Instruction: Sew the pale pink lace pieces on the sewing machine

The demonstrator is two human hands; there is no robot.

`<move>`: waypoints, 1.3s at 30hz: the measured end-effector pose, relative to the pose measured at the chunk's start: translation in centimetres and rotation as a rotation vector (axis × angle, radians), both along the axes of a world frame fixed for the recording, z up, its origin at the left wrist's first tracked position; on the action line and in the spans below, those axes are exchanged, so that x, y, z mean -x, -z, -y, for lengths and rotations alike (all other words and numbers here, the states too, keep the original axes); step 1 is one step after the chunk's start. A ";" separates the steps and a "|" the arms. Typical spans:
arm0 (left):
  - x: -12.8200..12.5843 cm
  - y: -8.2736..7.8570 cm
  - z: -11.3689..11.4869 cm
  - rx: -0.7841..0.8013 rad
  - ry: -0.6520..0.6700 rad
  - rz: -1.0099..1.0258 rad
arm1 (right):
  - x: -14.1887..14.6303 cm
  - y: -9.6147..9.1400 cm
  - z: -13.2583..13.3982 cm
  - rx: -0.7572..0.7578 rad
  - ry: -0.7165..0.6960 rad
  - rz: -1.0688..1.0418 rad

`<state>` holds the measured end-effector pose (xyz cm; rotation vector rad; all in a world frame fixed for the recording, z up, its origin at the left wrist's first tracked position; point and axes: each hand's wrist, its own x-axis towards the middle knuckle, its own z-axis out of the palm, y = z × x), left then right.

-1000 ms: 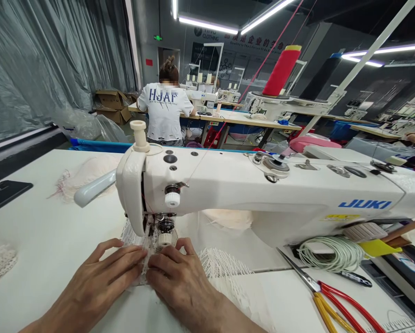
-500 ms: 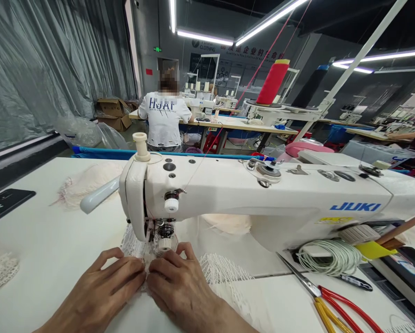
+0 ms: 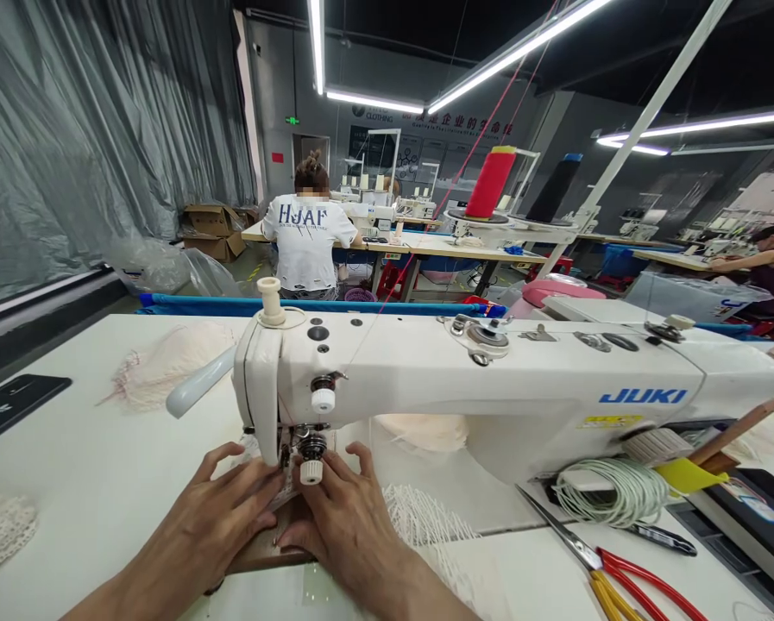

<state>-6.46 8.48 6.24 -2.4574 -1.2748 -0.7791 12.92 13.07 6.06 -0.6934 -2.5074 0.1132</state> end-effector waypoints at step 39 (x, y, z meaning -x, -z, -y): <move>-0.2 0.5 1.4 -0.017 0.010 0.005 | -0.8 -0.4 1.0 -0.070 -0.056 -0.049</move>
